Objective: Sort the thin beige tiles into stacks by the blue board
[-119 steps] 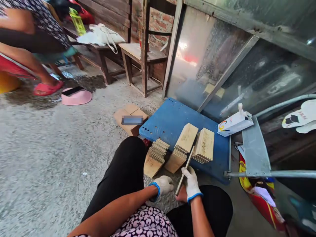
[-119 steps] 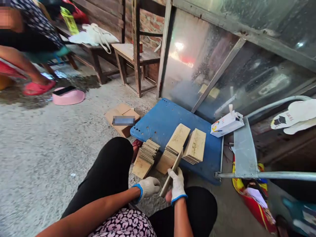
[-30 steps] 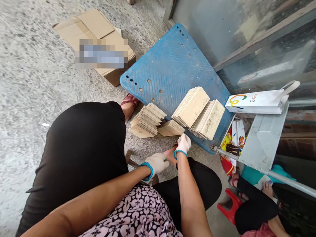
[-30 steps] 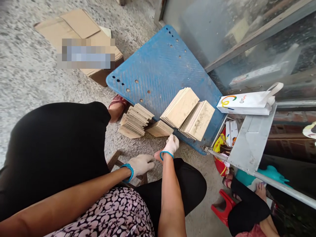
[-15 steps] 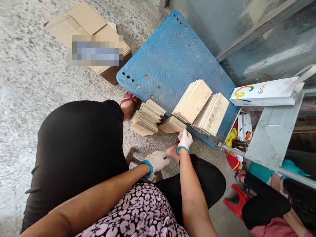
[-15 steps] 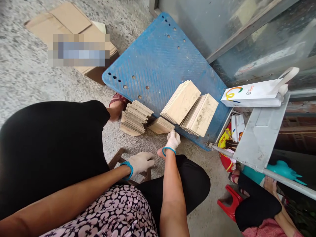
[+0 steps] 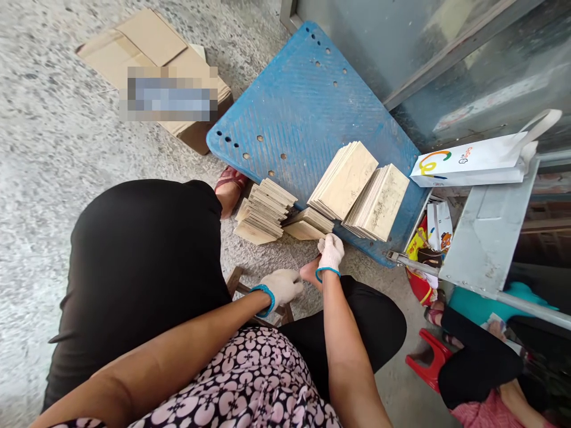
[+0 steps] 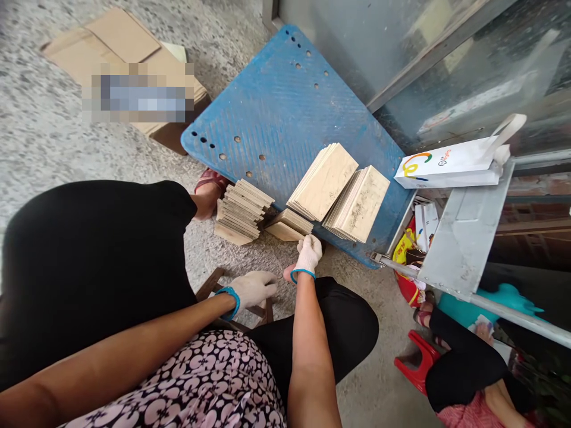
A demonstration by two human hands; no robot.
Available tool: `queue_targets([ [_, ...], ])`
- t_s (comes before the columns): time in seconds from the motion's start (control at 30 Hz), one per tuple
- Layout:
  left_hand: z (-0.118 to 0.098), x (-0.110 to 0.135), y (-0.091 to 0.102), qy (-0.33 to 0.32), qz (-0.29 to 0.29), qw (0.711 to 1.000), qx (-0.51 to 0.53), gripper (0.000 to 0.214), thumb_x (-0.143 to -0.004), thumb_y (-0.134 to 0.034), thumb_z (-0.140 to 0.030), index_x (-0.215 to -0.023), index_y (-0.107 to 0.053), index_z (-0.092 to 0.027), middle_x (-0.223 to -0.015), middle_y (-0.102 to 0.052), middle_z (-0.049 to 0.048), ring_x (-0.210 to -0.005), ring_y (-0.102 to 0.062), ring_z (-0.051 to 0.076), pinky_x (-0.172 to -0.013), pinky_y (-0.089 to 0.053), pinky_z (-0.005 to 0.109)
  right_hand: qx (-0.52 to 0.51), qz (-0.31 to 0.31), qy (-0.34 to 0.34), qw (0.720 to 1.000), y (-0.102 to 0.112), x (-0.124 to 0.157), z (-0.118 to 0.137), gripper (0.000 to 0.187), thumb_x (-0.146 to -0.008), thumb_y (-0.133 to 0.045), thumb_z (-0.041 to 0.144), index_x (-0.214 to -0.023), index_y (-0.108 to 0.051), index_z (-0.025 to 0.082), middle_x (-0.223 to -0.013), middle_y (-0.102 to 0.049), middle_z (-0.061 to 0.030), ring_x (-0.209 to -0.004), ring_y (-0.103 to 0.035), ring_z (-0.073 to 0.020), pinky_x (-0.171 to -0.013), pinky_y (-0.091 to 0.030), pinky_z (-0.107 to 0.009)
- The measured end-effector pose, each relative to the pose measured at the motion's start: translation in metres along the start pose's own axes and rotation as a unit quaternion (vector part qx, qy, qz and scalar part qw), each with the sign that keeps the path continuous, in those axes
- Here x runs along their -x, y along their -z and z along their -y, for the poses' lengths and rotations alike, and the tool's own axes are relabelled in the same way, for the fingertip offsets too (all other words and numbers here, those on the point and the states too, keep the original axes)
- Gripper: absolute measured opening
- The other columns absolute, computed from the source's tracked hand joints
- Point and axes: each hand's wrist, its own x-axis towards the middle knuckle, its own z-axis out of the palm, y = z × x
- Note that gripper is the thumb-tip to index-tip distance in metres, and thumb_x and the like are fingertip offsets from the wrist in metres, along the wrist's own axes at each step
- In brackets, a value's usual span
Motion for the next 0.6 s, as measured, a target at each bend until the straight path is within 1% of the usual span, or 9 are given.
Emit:
queue_targets([
  [0.17,-0.002,0.002,0.002,-0.004,-0.009,1.0,-0.015,0.033,-0.081,-0.04,-0.035,-0.097,-0.067,-0.024,-0.104,-0.068,0.0053,-0.097,-0.062,0.022,-0.078,-0.047,0.028,-0.033,0.063,-0.012,0.997,0.004,0.01,-0.006,0.019,-0.078,-0.054,0.033,-0.089,-0.057,0.018,-0.075,-0.067,-0.0025,-0.072,-0.068,-0.0148,-0.063,-0.054,-0.025],
  [0.23,-0.002,0.003,0.002,-0.006,-0.01,1.0,-0.026,0.033,-0.082,-0.04,-0.036,-0.096,-0.067,-0.024,-0.103,-0.068,0.0055,-0.097,-0.062,0.022,-0.079,-0.046,0.028,-0.041,0.08,-0.012,0.996,0.006,0.013,-0.009,0.02,-0.076,-0.053,0.034,-0.088,-0.056,0.018,-0.076,-0.067,-0.003,-0.074,-0.068,-0.0155,-0.065,-0.055,-0.027],
  [0.3,-0.002,0.003,0.002,-0.005,-0.013,0.999,-0.035,0.034,-0.082,-0.04,-0.037,-0.097,-0.067,-0.023,-0.103,-0.068,0.0059,-0.096,-0.063,0.022,-0.08,-0.047,0.029,-0.037,0.093,-0.007,0.995,0.01,0.016,-0.013,0.022,-0.072,-0.057,0.032,-0.088,-0.057,0.017,-0.075,-0.066,-0.0026,-0.074,-0.067,-0.015,-0.067,-0.054,-0.027],
  [0.43,0.001,0.003,0.003,0.0,-0.016,0.999,-0.037,0.035,-0.083,-0.039,-0.036,-0.097,-0.068,-0.022,-0.103,-0.068,0.0067,-0.097,-0.062,0.023,-0.08,-0.047,0.03,0.0,0.105,0.02,0.994,0.015,0.021,-0.021,0.028,-0.063,-0.064,0.027,-0.089,-0.058,0.017,-0.078,-0.065,-0.001,-0.073,-0.063,-0.0126,-0.068,-0.052,-0.024],
  [0.6,0.007,0.0,0.004,0.014,-0.024,0.999,-0.033,0.035,-0.082,-0.04,-0.037,-0.094,-0.068,-0.02,-0.105,-0.068,0.0113,-0.098,-0.062,0.028,-0.078,-0.047,0.035,0.071,0.126,0.079,0.986,0.018,0.027,-0.025,0.025,-0.066,-0.06,0.029,-0.088,-0.062,0.018,-0.08,-0.065,0.0004,-0.073,-0.06,-0.0129,-0.072,-0.05,-0.025],
])
